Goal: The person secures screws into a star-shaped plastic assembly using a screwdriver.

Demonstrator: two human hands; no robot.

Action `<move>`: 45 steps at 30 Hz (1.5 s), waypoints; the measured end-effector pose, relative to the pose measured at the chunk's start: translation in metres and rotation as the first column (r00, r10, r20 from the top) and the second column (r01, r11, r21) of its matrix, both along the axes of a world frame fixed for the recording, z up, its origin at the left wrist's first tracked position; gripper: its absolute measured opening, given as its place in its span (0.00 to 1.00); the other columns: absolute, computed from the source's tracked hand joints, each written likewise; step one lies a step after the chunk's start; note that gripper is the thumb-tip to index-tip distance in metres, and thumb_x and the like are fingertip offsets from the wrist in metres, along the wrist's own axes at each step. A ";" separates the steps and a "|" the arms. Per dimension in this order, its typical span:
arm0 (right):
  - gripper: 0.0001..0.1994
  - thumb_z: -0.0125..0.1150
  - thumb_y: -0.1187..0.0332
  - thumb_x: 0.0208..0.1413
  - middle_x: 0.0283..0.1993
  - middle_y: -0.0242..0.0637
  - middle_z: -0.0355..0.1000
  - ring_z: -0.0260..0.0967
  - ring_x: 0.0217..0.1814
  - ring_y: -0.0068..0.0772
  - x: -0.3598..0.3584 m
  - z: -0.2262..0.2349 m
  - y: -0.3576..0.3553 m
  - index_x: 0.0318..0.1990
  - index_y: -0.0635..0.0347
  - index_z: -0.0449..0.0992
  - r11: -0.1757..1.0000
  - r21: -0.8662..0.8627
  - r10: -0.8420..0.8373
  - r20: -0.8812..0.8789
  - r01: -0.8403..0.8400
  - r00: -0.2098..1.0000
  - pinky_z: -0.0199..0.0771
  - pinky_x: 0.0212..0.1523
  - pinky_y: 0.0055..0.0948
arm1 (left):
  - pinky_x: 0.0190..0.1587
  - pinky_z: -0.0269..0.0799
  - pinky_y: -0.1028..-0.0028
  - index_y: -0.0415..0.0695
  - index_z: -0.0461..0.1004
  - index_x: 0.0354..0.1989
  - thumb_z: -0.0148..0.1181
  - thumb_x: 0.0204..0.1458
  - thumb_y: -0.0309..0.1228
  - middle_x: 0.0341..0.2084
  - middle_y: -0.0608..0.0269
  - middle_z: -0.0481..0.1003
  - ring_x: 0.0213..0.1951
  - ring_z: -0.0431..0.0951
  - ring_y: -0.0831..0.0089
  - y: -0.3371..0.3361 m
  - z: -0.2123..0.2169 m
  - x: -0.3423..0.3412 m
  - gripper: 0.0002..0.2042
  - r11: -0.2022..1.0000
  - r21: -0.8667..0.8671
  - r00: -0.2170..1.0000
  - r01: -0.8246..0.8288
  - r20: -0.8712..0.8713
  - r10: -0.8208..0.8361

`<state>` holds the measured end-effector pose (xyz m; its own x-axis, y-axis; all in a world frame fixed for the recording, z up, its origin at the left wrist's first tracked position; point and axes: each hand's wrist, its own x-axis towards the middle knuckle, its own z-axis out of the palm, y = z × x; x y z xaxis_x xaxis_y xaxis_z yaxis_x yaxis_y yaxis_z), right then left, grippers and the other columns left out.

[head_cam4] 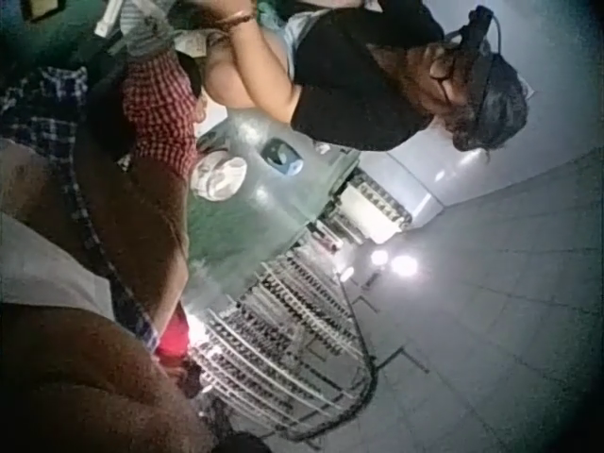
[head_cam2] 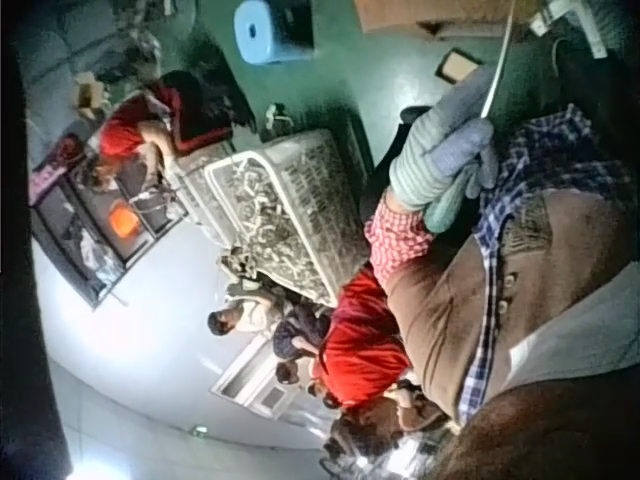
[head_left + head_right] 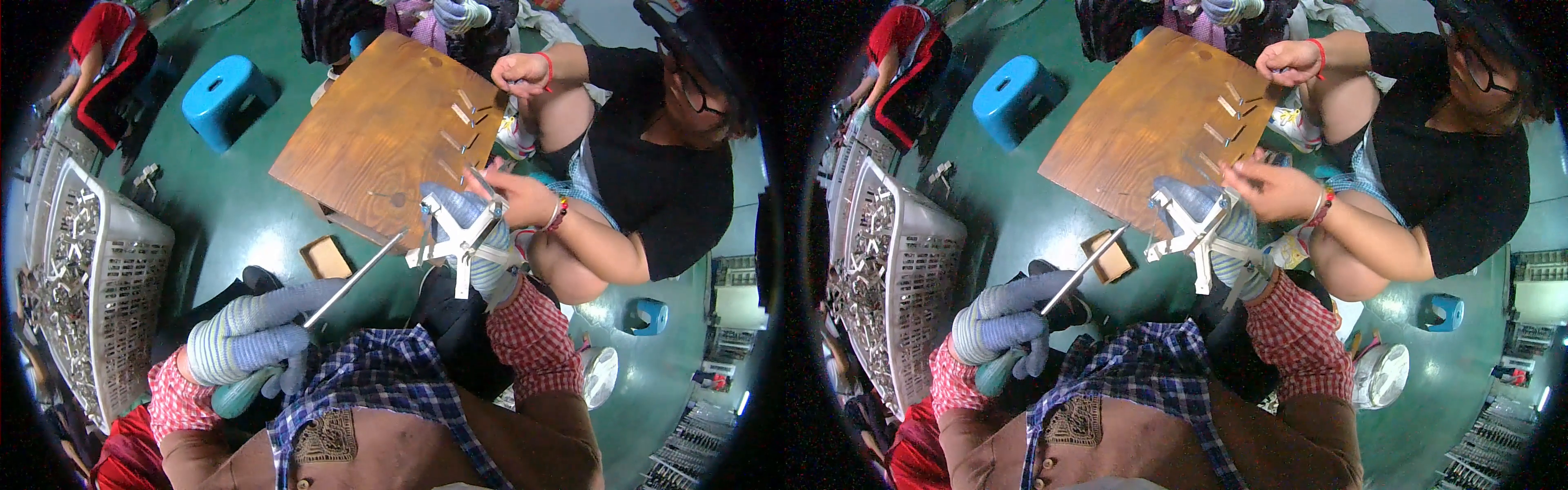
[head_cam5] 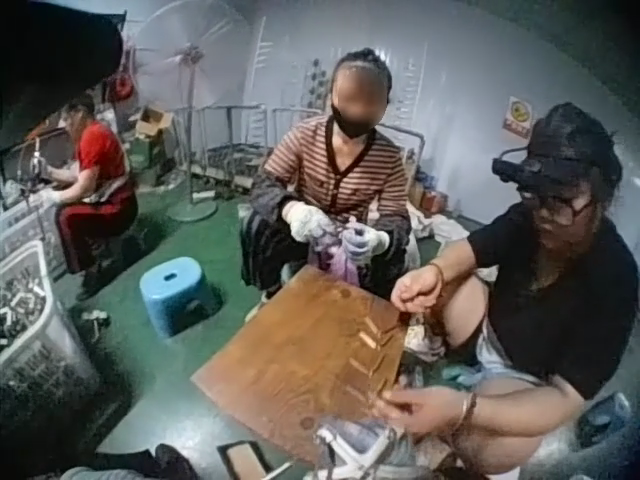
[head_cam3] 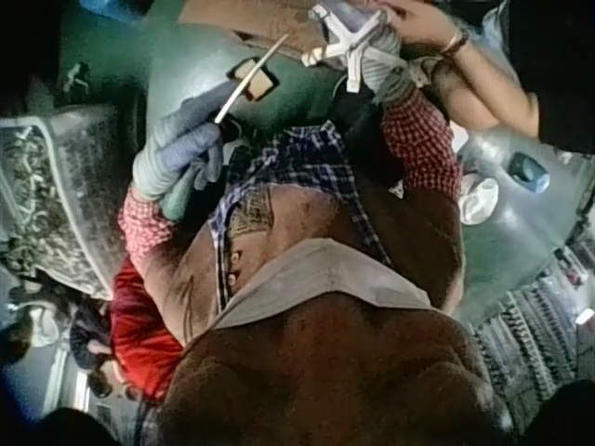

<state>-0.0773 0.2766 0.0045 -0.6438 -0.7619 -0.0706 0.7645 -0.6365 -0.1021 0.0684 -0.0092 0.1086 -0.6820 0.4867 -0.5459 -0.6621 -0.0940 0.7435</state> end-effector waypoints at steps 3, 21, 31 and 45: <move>0.25 0.56 0.55 0.56 0.60 0.40 0.69 0.69 0.55 0.29 0.000 0.005 0.006 0.57 0.60 0.70 0.326 0.551 0.742 -0.652 0.768 0.153 0.71 0.50 0.30 | 0.17 0.67 0.78 0.39 0.54 0.67 0.52 0.56 0.31 0.17 0.54 0.74 0.15 0.74 0.72 0.002 -0.001 -0.001 0.29 1.000 -0.019 1.000 0.019 -0.008 -0.019; 0.29 0.69 0.51 0.37 0.24 0.30 0.72 0.67 0.22 0.34 -0.004 0.004 -0.004 0.51 0.49 0.78 0.329 -0.039 0.766 -0.574 0.943 -0.291 0.66 0.23 0.32 | 0.19 0.69 0.81 0.38 0.54 0.66 0.50 0.59 0.30 0.18 0.55 0.74 0.17 0.75 0.73 0.003 -0.006 -0.004 0.27 0.999 -0.023 0.999 0.037 0.009 -0.037; 0.20 0.58 0.67 0.54 0.50 0.37 0.75 0.73 0.45 0.22 -0.005 0.004 0.011 0.53 0.67 0.71 0.302 0.397 0.894 -0.433 0.867 -0.113 0.73 0.42 0.27 | 0.19 0.69 0.80 0.40 0.54 0.67 0.49 0.59 0.32 0.18 0.57 0.75 0.18 0.75 0.74 0.001 -0.007 -0.005 0.27 0.992 -0.089 0.995 0.092 -0.027 -0.095; 0.25 0.64 0.61 0.41 0.27 0.26 0.72 0.67 0.24 0.29 0.002 0.031 -0.003 0.52 0.52 0.76 0.378 -0.257 0.826 -0.340 0.889 -0.449 0.66 0.24 0.31 | 0.24 0.62 0.81 0.47 0.60 0.66 0.45 0.64 0.32 0.19 0.73 0.67 0.20 0.66 0.83 -0.010 -0.071 -0.004 0.21 0.987 -0.154 0.939 0.053 -0.328 -0.101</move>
